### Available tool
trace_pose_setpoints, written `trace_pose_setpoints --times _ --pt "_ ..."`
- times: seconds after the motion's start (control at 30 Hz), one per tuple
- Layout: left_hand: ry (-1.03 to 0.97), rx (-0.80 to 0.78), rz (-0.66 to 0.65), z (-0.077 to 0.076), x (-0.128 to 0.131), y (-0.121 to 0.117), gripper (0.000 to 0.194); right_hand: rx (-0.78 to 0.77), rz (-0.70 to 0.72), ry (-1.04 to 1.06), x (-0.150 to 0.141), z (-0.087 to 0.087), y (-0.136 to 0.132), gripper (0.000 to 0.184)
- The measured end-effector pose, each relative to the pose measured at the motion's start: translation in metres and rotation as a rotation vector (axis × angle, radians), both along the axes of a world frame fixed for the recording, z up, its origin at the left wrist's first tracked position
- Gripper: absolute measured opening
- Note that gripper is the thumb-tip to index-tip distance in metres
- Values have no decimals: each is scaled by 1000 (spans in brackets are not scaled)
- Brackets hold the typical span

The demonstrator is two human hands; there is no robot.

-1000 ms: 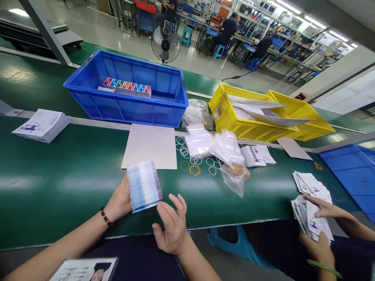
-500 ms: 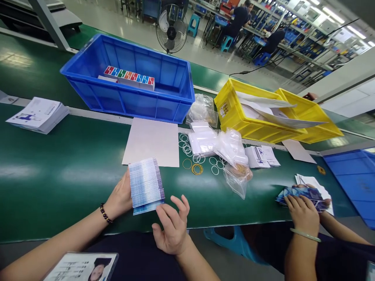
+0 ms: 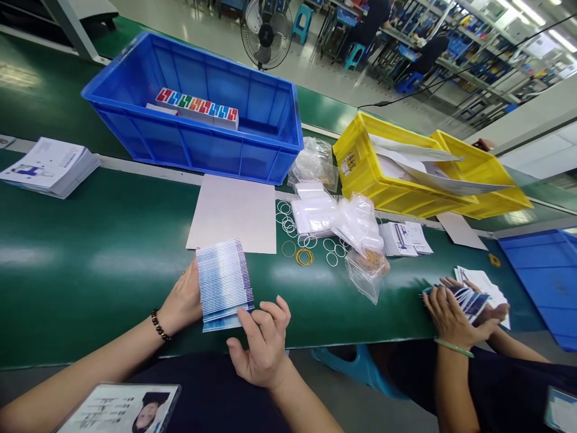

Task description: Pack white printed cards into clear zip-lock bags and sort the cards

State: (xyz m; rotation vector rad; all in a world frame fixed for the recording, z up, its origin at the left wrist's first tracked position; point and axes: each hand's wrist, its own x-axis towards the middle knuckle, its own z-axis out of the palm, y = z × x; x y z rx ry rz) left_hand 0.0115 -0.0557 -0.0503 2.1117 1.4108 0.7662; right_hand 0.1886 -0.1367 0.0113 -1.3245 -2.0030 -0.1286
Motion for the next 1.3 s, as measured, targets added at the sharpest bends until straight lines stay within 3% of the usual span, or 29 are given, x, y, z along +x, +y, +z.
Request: trace_pose_setpoints --times 0.17,0.5,0.63,0.77,0.9,1.3 --pt "47 64 -20 2 -1 1 100 43 -58 16 -4 3 0 27" --pt "62 73 -19 -4 -1 0 97 28 -16 -2 -2 5 -1 24" --pt "69 63 -7 -4 -1 -1 99 29 -26 16 -3 5 0 26" --pt "60 65 2 -5 -1 -2 102 19 -51 -7 -4 3 3 39" --pt "43 36 -13 -5 0 -1 95 -4 -52 -25 -6 2 6 46" --pt "55 39 -17 -4 -1 -2 100 32 -90 10 -6 2 2 37"
